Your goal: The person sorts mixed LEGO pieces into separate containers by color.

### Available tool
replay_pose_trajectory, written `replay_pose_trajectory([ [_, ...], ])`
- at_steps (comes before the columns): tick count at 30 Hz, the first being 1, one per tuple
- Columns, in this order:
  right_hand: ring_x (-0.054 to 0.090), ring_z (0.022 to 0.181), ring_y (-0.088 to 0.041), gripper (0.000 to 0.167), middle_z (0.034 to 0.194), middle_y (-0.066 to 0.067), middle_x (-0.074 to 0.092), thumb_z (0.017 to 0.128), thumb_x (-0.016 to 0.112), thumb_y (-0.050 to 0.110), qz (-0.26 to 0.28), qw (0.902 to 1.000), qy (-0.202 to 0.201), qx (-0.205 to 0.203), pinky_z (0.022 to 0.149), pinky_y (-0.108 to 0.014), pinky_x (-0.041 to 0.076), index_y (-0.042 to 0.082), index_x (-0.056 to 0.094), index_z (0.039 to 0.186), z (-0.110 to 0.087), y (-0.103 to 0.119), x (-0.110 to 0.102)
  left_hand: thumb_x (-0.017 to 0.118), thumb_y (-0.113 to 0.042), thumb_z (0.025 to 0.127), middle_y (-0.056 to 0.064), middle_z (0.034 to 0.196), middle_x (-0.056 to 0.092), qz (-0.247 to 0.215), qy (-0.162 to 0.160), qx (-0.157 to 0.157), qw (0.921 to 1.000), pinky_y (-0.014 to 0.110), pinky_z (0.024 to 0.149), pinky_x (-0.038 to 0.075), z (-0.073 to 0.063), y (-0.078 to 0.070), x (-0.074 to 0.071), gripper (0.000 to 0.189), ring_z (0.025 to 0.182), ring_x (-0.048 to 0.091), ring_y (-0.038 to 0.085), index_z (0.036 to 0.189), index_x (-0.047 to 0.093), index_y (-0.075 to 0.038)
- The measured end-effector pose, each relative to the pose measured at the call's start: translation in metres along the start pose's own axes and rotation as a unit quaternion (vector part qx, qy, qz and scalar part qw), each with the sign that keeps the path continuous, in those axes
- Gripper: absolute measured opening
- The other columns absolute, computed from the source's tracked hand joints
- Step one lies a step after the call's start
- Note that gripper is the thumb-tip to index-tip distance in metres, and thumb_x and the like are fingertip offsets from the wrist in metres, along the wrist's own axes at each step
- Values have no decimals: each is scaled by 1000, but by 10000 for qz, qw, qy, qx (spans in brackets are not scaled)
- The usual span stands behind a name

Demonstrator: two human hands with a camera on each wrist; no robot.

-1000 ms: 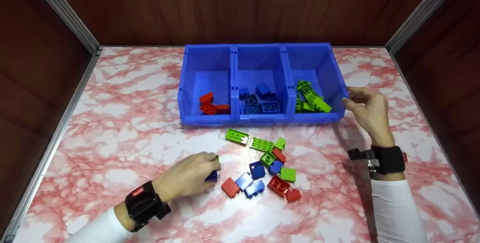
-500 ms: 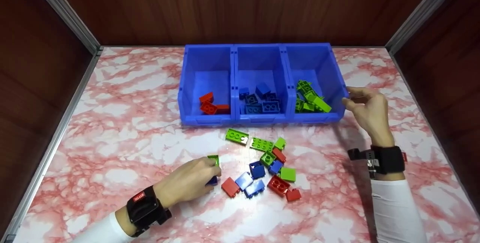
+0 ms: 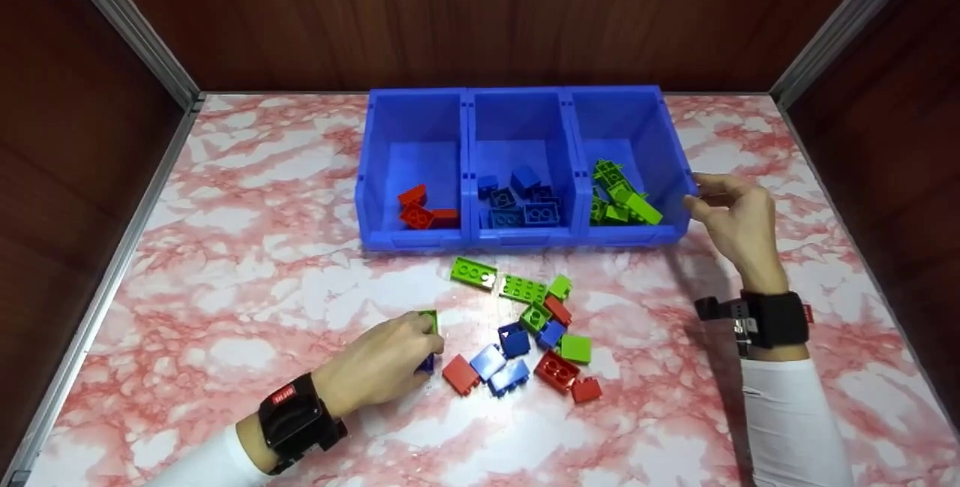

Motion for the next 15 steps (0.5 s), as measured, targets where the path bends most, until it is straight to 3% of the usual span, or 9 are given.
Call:
replay_pose_trajectory([
  [8,62,76,11,33,82,31,61,91,77,8,-32,10000,4,21,69,-3,51,-1,76,123,0,0,0,85,-6,78,4,87,66,-38,184,10,9998,29,68,57,5,-2,-6,17,77,60,15,93,76,-7],
  [15,62,76,10,34,82,30,62,90,77,8,-16,10000,11,45,68,-4,52,-1,76,123,0,-1,0,86,-13,83,5,93,68,-315,355,-300,9984,26,67,55,18,1,-31,19,80,60,16,99,78,-8],
])
Point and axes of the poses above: each hand's wrist, its own z-axis towards the middle knuckle, its own x-axis out of the palm, y = z × x, the point moved 9 cm from there along z, towards the middle knuckle
